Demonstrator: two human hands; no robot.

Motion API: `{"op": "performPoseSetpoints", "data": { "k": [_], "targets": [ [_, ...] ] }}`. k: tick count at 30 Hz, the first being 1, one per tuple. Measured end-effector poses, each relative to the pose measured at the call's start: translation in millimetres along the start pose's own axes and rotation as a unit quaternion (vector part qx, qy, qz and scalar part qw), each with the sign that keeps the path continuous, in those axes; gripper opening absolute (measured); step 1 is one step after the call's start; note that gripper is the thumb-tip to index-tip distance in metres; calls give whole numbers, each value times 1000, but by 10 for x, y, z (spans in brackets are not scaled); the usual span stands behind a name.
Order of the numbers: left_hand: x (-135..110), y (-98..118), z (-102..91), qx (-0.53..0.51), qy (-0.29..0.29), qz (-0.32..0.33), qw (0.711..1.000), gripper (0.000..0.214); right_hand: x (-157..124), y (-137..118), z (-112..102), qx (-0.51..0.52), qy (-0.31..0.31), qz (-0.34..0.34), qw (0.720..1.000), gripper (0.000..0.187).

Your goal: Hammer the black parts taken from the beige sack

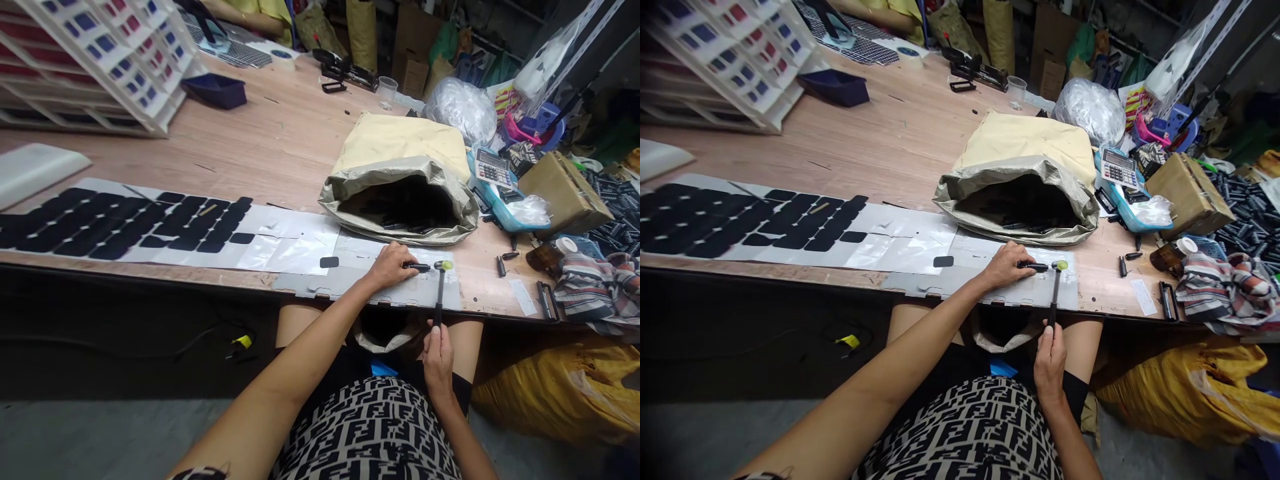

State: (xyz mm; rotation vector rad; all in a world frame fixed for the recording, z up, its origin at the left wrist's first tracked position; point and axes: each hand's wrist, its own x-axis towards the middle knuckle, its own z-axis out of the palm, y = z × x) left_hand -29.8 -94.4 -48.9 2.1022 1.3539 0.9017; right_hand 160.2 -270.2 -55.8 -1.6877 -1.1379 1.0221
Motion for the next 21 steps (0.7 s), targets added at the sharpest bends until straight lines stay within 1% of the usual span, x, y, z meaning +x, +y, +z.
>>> {"op": "performPoseSetpoints", "data": {
  "k": [2, 4, 6, 8, 10, 13, 16, 19, 21],
  "targets": [
    [8, -6, -6, -2, -1, 3, 1000, 20, 28, 4, -16, 26, 6, 23, 999, 53],
    [15, -9, -21, -6, -2, 13, 1000, 19, 48, 1, -19, 51, -2, 44, 998, 54],
    [-4, 10, -49, -13, 4, 28, 1000, 18, 57, -3, -13, 66, -10, 50, 996, 55],
    [-85, 60, -85, -17, 13, 48, 999, 17, 58, -1, -3, 71, -9, 45, 996, 55],
    [-248, 134, -116, -20, 12, 77, 997, 16, 59, 9, 4, 68, -8, 39, 997, 56],
    [-606, 236, -131, -10, -1, 129, 992, 14, 67, 37, 10, 60, -13, 33, 998, 56],
    [-943, 295, -110, 43, -10, 150, 988, 12, 80, 77, 20, 65, -16, 26, 997, 54],
    [-1132, 346, -96, 99, -34, 151, 983, 15, 88, 106, 33, 75, -13, 20, 997, 52],
    [-1157, 383, -119, 96, -45, 145, 984, 23, 90, 110, 36, 74, -12, 19, 997, 52]
  ]
}}
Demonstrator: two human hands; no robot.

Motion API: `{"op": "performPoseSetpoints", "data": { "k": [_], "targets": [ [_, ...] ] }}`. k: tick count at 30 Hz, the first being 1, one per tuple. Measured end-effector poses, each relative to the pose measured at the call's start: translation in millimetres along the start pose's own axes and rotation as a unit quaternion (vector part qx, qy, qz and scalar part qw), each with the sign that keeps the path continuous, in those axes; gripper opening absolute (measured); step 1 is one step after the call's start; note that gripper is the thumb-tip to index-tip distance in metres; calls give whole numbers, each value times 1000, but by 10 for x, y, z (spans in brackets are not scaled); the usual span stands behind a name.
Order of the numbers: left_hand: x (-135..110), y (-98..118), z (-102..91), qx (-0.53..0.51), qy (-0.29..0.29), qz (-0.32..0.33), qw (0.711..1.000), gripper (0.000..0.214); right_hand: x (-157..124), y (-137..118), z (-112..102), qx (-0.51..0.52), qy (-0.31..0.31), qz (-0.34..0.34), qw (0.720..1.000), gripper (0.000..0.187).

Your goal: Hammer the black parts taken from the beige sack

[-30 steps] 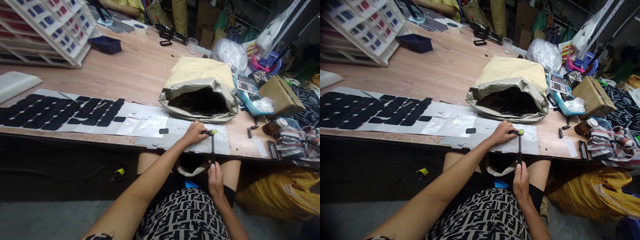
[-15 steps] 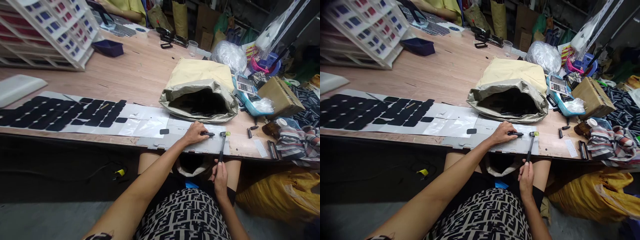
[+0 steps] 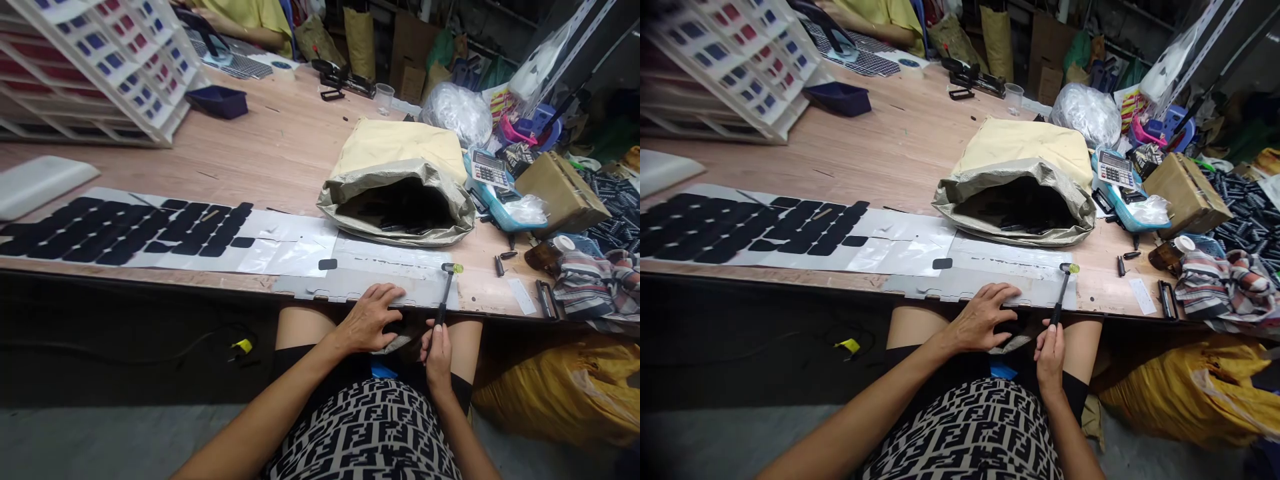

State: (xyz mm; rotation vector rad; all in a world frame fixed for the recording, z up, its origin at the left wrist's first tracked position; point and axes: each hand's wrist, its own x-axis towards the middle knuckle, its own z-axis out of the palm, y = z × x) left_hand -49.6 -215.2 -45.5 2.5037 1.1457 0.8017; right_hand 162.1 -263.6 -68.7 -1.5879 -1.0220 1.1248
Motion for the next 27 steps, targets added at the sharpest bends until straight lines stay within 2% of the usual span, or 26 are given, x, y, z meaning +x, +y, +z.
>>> {"op": "performPoseSetpoints", "data": {
  "k": [2, 4, 8, 10, 14, 17, 20, 23, 25, 27],
  "targets": [
    [63, -14, -63, -34, 5, -14, 999, 29, 0, -7, -2, -5, -1, 0, 1000, 53],
    [215, -110, -151, -64, 32, -41, 997, 26, 0, -18, -5, -12, -3, -1, 1000, 53],
    [753, -542, -333, -31, 135, -146, 979, 22, 4, -19, -8, -16, 0, -2, 1000, 54],
    [1056, -800, -393, 12, 150, -207, 967, 22, 4, -12, -10, -15, 2, 0, 1000, 53],
    [1493, -1174, -402, 80, 56, -293, 951, 19, -3, -4, -18, -13, -2, 3, 1000, 49],
    [1602, -1282, -371, 89, -1, -336, 938, 19, -7, -12, -21, -15, 0, -1, 1000, 48],
    [1540, -1244, -379, 90, 31, -317, 944, 20, -8, -21, -21, -13, 5, -2, 1000, 48],
    [1363, -1055, -376, 68, 103, -245, 962, 20, -10, -22, -17, -12, -2, 1, 1000, 46],
    [1227, -877, -311, 35, 100, -180, 978, 19, -12, -20, -12, -11, -5, 0, 1000, 45],
    [1109, -713, -187, 2, 65, -123, 990, 18, -12, -21, -9, -11, -2, -3, 1000, 46]
  ]
}}
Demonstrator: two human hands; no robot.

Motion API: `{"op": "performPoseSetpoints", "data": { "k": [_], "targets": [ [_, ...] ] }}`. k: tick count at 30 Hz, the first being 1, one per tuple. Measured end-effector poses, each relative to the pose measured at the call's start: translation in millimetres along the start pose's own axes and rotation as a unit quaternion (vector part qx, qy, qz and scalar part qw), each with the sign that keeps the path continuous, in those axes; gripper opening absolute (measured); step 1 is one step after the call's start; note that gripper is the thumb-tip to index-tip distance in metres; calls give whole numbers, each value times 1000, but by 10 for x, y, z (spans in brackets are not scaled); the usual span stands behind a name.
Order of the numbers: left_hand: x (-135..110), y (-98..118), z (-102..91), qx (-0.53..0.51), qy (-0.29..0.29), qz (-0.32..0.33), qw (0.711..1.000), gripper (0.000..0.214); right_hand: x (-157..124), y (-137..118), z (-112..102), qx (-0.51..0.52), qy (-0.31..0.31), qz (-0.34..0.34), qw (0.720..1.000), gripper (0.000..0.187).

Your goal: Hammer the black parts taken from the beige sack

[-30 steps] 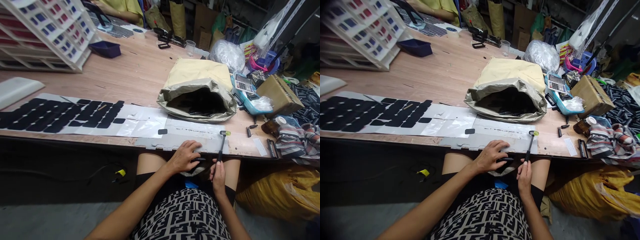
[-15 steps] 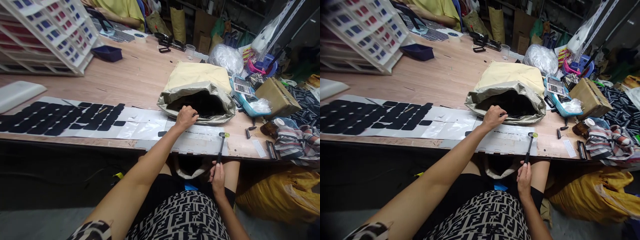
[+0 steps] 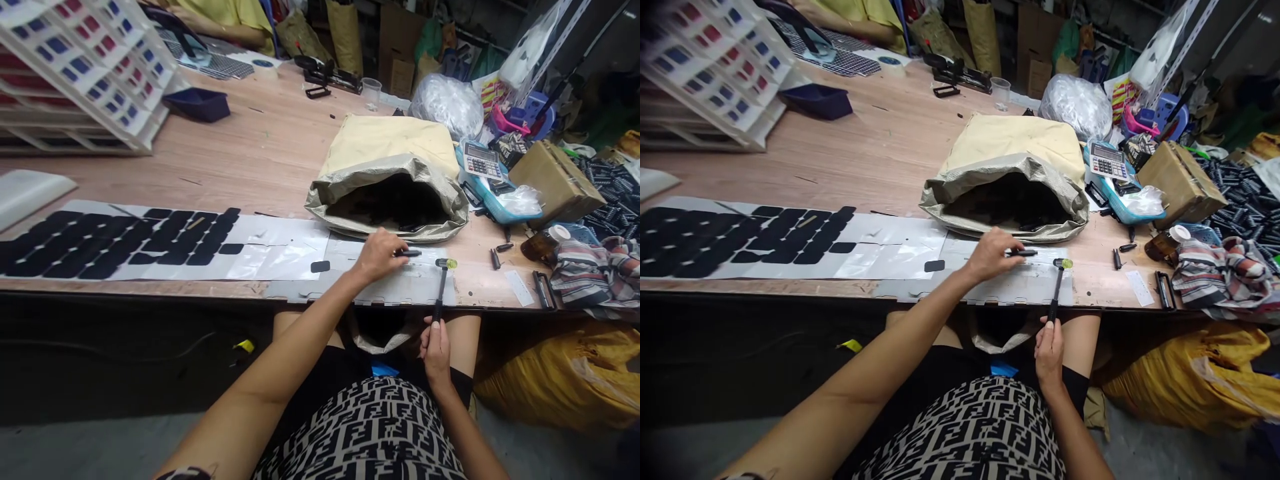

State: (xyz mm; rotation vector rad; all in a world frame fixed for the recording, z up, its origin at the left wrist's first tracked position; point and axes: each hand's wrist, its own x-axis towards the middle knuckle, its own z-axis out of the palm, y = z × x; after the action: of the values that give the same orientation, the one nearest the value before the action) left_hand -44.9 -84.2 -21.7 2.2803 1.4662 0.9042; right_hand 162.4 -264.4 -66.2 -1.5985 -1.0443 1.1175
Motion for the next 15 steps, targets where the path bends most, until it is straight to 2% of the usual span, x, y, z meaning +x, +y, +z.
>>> {"op": "performPoseSetpoints", "data": {
  "k": [2, 6, 11, 15],
  "targets": [
    [-124, 81, 137, -22, -31, 16, 999, 18, 1, -9, -4, -1, 0, 1, 1000, 47],
    [-214, 86, 333, -53, -34, -31, 998, 22, -3, -44, -27, -5, -9, 10, 1000, 48],
    [-204, 33, 314, -97, -25, -45, 994, 19, -64, -63, -40, -19, -1, 15, 1000, 49],
    [-207, 37, 259, -123, -21, -59, 990, 17, -162, -87, -55, -66, -23, -13, 997, 48]
  ]
}}
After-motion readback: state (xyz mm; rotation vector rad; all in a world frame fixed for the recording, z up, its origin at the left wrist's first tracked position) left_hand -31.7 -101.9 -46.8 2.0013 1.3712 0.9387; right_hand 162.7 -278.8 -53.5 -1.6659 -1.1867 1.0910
